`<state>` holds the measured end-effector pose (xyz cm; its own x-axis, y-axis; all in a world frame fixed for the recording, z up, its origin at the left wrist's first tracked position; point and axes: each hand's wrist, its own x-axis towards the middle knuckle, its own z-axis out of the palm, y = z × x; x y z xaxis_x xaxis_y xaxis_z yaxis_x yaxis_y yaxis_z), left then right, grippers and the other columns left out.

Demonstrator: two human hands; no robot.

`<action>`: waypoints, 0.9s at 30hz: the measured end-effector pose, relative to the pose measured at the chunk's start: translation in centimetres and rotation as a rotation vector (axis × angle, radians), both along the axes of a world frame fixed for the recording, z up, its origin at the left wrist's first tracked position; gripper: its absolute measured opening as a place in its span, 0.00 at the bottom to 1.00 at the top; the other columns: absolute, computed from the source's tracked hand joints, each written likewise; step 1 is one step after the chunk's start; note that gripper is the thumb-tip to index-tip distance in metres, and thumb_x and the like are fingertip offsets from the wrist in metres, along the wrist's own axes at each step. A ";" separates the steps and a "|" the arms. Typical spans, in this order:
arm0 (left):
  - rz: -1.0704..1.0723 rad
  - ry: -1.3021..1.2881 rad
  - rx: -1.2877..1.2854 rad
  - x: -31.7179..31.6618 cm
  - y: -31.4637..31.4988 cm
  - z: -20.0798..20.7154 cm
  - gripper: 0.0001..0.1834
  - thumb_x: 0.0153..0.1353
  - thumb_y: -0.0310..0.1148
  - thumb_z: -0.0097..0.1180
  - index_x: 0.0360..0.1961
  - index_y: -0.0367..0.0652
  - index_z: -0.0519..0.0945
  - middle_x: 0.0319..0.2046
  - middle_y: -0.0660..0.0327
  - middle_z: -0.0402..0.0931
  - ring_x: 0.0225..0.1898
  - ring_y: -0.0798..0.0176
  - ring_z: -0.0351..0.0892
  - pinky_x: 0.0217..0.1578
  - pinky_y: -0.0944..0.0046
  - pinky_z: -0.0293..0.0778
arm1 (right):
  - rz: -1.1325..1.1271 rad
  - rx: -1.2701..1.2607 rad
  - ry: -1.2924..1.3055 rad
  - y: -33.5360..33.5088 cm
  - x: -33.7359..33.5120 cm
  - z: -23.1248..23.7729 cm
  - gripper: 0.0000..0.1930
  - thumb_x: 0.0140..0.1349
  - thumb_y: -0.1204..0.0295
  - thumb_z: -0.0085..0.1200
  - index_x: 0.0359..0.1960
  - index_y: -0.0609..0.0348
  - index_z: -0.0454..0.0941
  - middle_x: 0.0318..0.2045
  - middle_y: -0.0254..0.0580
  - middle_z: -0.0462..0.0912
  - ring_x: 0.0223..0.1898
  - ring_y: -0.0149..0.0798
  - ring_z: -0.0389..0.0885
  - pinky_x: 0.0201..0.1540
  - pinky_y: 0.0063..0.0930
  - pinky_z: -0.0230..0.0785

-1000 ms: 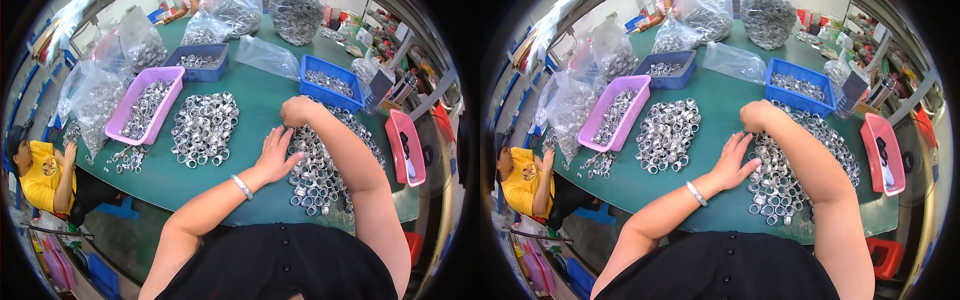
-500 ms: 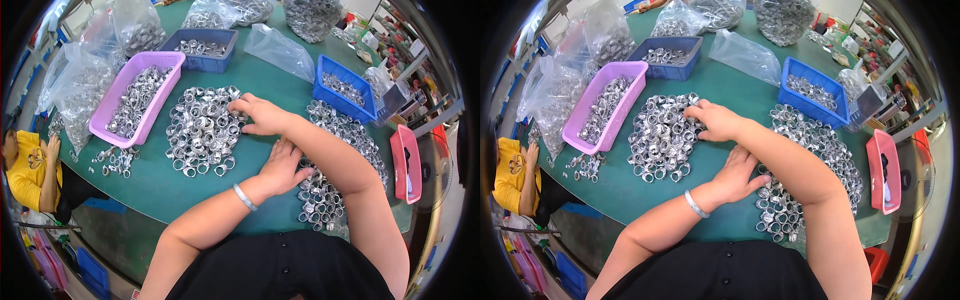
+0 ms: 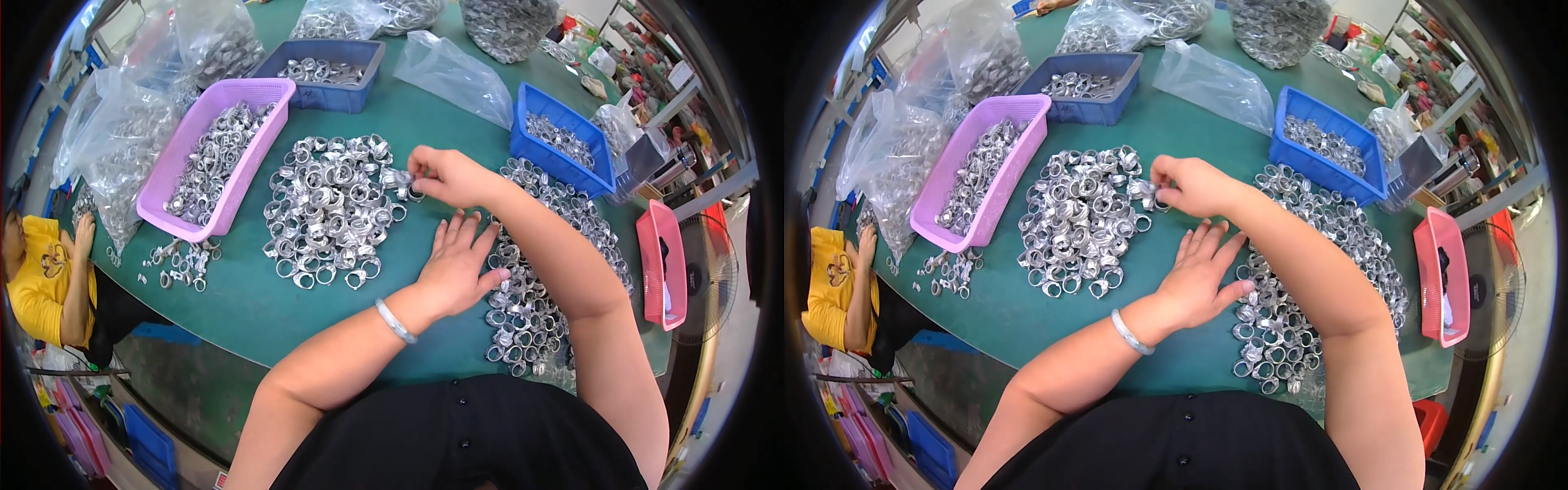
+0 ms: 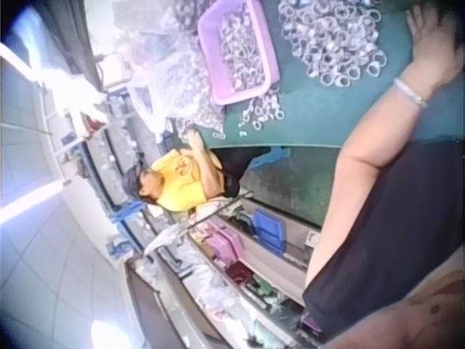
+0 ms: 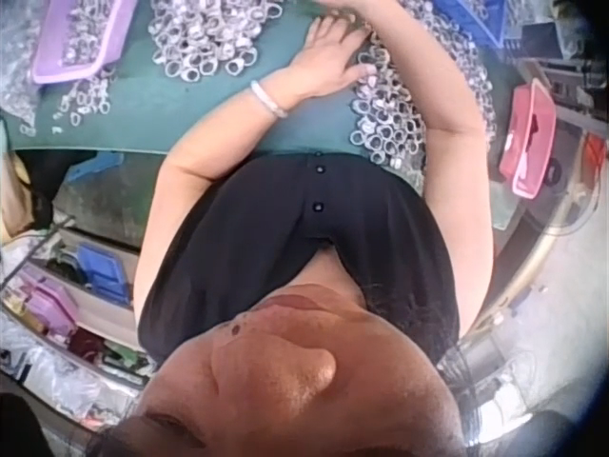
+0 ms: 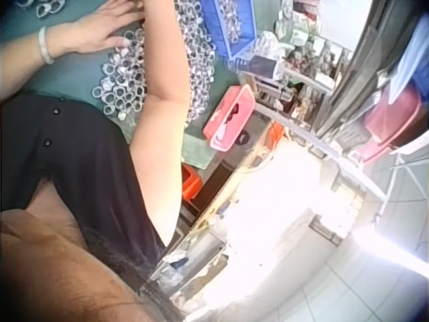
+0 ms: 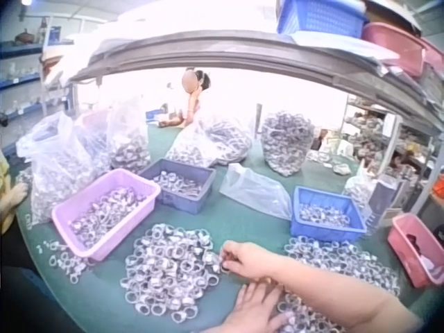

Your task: The person sorts through a large pile of metal rings on a table, picking them up individually or in small groups and placing them into a separate pile.

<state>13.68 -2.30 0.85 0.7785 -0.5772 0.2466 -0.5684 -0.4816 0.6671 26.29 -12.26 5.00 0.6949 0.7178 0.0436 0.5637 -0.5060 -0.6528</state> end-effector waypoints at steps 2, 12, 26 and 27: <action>0.007 0.004 0.004 0.1 0.3 -0.1 0.38 0.63 0.52 0.51 0.66 0.40 0.58 0.65 0.36 0.51 0.69 0.32 0.43 0.67 0.39 0.41 | -0.179 0.041 0.351 0.6 -0.2 1.1 0.07 0.62 0.77 0.50 0.41 0.62 0.71 0.32 0.41 0.79 0.32 0.33 0.79 0.36 0.28 0.72; 0.011 -0.004 0.009 -0.1 0.2 -0.1 0.37 0.62 0.52 0.51 0.65 0.40 0.60 0.65 0.37 0.52 0.68 0.32 0.44 0.66 0.38 0.42 | -0.195 0.040 -0.074 0.2 0.2 -0.6 0.14 0.59 0.78 0.51 0.48 0.60 0.74 0.42 0.43 0.79 0.39 0.38 0.80 0.43 0.34 0.73; 0.012 -0.026 -0.003 -0.1 0.1 -0.2 0.37 0.62 0.52 0.51 0.65 0.38 0.60 0.65 0.37 0.52 0.69 0.33 0.44 0.66 0.38 0.40 | -0.172 0.016 0.083 0.4 -0.1 -0.5 0.09 0.55 0.69 0.53 0.32 0.62 0.80 0.27 0.45 0.80 0.29 0.43 0.79 0.35 0.34 0.72; 0.003 0.001 0.017 -0.1 0.1 -0.1 0.37 0.62 0.52 0.51 0.65 0.38 0.60 0.65 0.38 0.52 0.69 0.33 0.44 0.66 0.38 0.40 | -0.211 -0.007 0.114 0.1 0.2 -0.4 0.09 0.55 0.70 0.53 0.32 0.63 0.79 0.25 0.45 0.81 0.27 0.42 0.78 0.33 0.34 0.71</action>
<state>13.58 -2.18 0.73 0.7802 -0.5793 0.2360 -0.5666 -0.4945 0.6591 26.53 -12.18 4.57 0.8297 0.5561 -0.0478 0.3680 -0.6093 -0.7023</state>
